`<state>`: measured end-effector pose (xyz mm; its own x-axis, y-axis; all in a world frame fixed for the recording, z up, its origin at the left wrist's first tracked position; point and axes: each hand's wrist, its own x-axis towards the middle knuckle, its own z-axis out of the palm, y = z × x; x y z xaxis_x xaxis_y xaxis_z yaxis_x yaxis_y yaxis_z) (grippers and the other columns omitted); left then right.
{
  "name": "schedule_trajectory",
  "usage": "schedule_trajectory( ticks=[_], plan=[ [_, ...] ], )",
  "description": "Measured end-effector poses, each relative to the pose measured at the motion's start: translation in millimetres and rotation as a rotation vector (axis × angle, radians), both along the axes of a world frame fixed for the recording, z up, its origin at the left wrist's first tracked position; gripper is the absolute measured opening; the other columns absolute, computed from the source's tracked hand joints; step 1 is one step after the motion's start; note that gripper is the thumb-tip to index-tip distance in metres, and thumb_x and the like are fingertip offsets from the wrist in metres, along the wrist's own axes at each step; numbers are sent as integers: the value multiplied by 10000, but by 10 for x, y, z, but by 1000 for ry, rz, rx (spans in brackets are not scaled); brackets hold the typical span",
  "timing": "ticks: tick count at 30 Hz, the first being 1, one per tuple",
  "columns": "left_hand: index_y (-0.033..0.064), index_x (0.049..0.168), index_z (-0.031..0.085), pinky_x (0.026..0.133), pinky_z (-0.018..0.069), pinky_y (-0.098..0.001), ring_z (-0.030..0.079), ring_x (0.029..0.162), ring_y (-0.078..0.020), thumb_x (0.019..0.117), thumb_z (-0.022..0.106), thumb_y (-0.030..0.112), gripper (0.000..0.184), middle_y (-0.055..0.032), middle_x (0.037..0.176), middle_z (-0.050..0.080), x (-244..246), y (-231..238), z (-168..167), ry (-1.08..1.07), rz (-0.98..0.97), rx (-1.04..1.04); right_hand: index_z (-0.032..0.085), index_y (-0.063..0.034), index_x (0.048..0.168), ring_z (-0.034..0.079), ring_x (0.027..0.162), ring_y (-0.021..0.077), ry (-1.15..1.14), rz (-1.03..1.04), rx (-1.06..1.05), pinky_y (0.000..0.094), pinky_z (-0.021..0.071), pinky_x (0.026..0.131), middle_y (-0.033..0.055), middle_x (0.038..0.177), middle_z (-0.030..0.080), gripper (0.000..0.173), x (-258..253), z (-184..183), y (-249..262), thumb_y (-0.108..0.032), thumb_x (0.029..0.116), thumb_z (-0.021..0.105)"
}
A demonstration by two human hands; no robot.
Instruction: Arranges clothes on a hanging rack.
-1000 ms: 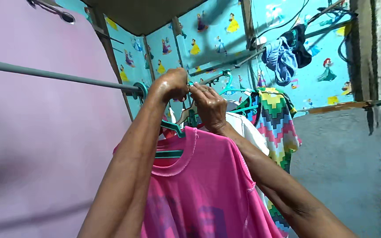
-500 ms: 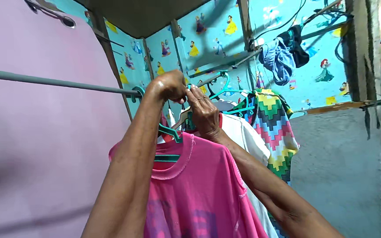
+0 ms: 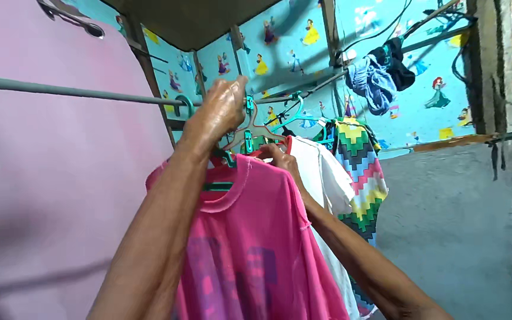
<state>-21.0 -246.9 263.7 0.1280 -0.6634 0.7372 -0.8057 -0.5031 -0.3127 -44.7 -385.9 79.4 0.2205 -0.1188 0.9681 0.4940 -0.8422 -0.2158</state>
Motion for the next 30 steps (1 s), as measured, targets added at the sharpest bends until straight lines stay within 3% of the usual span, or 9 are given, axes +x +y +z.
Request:
schedule_trajectory(
  ticks=[3, 6, 11, 14, 21, 23, 25, 27, 30],
  plan=[
    [-17, 1355, 601, 1055, 436, -621, 589, 1238, -459, 1046, 496, 108, 350, -271, 1269, 652, -105, 311, -148, -66, -113, -274, 566, -2, 1354, 695, 887, 314, 95, 133, 121, 495, 567, 793, 209, 1053, 699, 447, -5, 121, 26, -280, 1017, 657],
    [-22, 1120, 678, 846, 502, -627, 681, 990, -423, 1064, 470, 237, 337, -246, 1035, 701, -143, 614, -458, -63, -49, -579, 662, -5, 1271, 721, 833, 253, 108, 130, 157, 475, 587, 805, 158, 972, 747, 456, 310, 400, -12, -376, 1006, 654],
    [-67, 1379, 485, 985, 461, -641, 591, 1173, -478, 1003, 647, 388, 613, -309, 1249, 609, 182, 736, -787, 207, -69, -656, 652, 65, 1192, 696, 941, 226, 195, 370, 199, 448, 551, 909, 182, 1031, 723, 326, 562, 515, -24, -220, 1052, 577],
    [-16, 1435, 417, 825, 560, -551, 705, 873, -334, 1009, 655, 325, 595, -197, 970, 704, 332, 803, -768, 344, -123, -606, 617, 62, 1202, 685, 835, 96, 248, 607, 301, 286, 587, 794, 118, 999, 709, 273, 512, 453, 23, -162, 1069, 535],
    [-3, 1419, 384, 737, 557, -465, 652, 738, -238, 1039, 612, 294, 533, -126, 859, 641, 459, 891, -814, 333, -214, -535, 654, 18, 1179, 496, 462, 51, 137, 470, 253, 222, 470, 448, 56, 695, 621, 231, 305, 163, -82, -157, 1055, 568],
    [-16, 1398, 377, 728, 553, -438, 653, 729, -215, 1015, 650, 277, 554, -113, 847, 647, 489, 879, -856, 308, -238, -554, 680, 20, 1168, 554, 499, 61, 79, 415, 236, 243, 513, 481, 59, 739, 674, 213, 225, 138, -74, -126, 1030, 606],
    [-32, 1443, 354, 773, 560, -452, 674, 771, -227, 976, 712, 278, 665, -125, 870, 673, 490, 891, -844, 340, -222, -580, 696, -19, 1202, 707, 692, 134, 104, 315, 229, 342, 623, 665, 91, 914, 747, 236, 101, 108, -60, -156, 1022, 628],
    [-36, 1409, 429, 772, 539, -486, 659, 764, -259, 981, 707, 281, 601, -143, 852, 668, 502, 906, -786, 357, -190, -565, 680, -8, 1227, 725, 816, 158, 197, 374, 274, 366, 621, 772, 108, 1011, 741, 244, -23, 117, -45, -120, 1016, 630],
    [-12, 1393, 467, 789, 547, -494, 661, 751, -252, 982, 706, 301, 570, -136, 837, 672, 529, 935, -674, 431, -188, -518, 657, 11, 1210, 631, 679, 84, 278, 534, 337, 273, 561, 641, 61, 913, 711, 219, -156, 165, -113, -79, 1018, 601]
  ],
)
